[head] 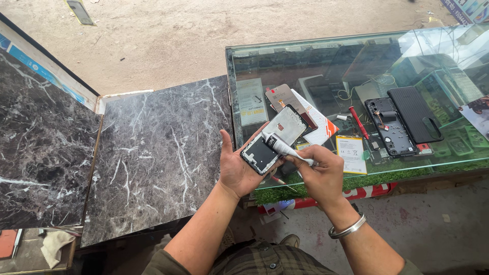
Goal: The person holds a disassembled phone frame and uses a red pry tool to work along its edges, then squeezes adhesive from a white tube around the frame's inner rim. They then pick up a replacement screen assembly, peel its protective backing, and align it onto the frame.
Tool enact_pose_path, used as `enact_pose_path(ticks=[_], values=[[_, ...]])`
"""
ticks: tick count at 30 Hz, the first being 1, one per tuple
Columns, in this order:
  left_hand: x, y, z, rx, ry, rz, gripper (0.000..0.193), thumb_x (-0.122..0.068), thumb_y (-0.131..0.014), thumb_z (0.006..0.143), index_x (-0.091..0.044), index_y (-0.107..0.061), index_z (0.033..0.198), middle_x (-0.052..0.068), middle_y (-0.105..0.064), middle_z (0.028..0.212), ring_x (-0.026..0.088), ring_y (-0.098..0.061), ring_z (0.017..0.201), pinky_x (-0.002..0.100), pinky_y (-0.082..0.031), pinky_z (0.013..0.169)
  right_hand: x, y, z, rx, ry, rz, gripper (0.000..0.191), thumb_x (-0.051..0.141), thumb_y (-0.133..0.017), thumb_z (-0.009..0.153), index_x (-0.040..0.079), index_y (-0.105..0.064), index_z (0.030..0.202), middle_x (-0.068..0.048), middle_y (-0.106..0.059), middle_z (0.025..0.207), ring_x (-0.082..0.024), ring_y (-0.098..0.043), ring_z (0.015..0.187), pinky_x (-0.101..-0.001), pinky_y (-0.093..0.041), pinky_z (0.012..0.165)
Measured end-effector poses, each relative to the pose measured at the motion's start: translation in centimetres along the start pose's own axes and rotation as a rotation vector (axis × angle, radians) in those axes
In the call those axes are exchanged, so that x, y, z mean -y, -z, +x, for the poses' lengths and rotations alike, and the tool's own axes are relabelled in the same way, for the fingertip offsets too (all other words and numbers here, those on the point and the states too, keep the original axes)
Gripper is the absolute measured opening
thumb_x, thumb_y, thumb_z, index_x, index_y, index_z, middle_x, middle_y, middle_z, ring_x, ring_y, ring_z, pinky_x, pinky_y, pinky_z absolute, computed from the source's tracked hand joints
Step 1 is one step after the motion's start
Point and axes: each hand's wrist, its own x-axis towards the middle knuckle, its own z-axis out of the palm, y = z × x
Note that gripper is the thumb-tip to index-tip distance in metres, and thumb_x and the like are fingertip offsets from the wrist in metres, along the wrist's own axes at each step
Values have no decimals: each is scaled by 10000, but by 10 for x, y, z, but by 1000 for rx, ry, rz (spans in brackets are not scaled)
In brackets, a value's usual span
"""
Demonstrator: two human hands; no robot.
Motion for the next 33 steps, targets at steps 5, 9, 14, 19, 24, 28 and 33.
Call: enact_pose_path(ticks=[5, 9, 14, 19, 24, 28, 33], values=[[-1, -1, 0, 3, -7, 23, 1157, -911, -373, 839, -70, -304, 1631, 192, -422, 1593, 355, -444, 1443, 529, -367, 1198, -1, 2, 1, 10, 76, -94, 97, -58, -791, 840, -38, -720, 903, -92, -754, 876, -116, -706, 804, -247, -568, 689], [-1, -3, 0, -7, -12, 25, 1165, -914, -377, 820, -76, -299, 1625, 181, -403, 1611, 360, -429, 1450, 545, -362, 1205, -2, 3, 4, 7, 67, -6, 103, -54, -775, 860, -37, -687, 911, -93, -761, 922, -120, -736, 856, -246, -592, 731], [-1, -4, 1, -10, 1, 3, 1176, -917, -384, 811, -77, -288, 1630, 180, -399, 1615, 355, -422, 1465, 549, -359, 1207, -1, 5, 5, 9, 47, -35, 87, -54, -772, 861, -38, -711, 921, -102, -764, 906, -117, -732, 836, -245, -590, 704], [-1, -3, 0, 10, 3, 9, 1183, -923, -378, 826, -74, -278, 1644, 193, -393, 1619, 363, -417, 1469, 543, -353, 1212, -2, 5, 4, 24, 61, -32, 70, -52, -765, 872, -34, -714, 917, -99, -764, 898, -110, -736, 828, -243, -590, 707], [0, -5, 0, -18, -9, 6, 1171, -917, -373, 818, -77, -279, 1628, 196, -400, 1603, 361, -424, 1459, 572, -354, 1210, -6, 4, 6, -14, 47, -14, 90, -54, -767, 869, -36, -721, 944, -103, -752, 906, -99, -705, 832, -243, -560, 697], [0, -6, 0, -33, -11, 21, 1169, -916, -372, 817, -73, -285, 1622, 198, -413, 1591, 376, -433, 1449, 576, -360, 1200, -8, 7, 6, -20, 37, -55, 98, -47, -782, 857, -41, -712, 925, -97, -758, 892, -100, -701, 820, -241, -555, 690], [-1, -6, 0, -34, -5, -2, 1163, -917, -380, 816, -81, -302, 1621, 196, -421, 1585, 371, -432, 1446, 582, -358, 1201, -9, 8, 7, -15, 88, -146, 117, -56, -807, 829, -51, -734, 921, -101, -752, 871, -112, -684, 792, -240, -535, 671]])
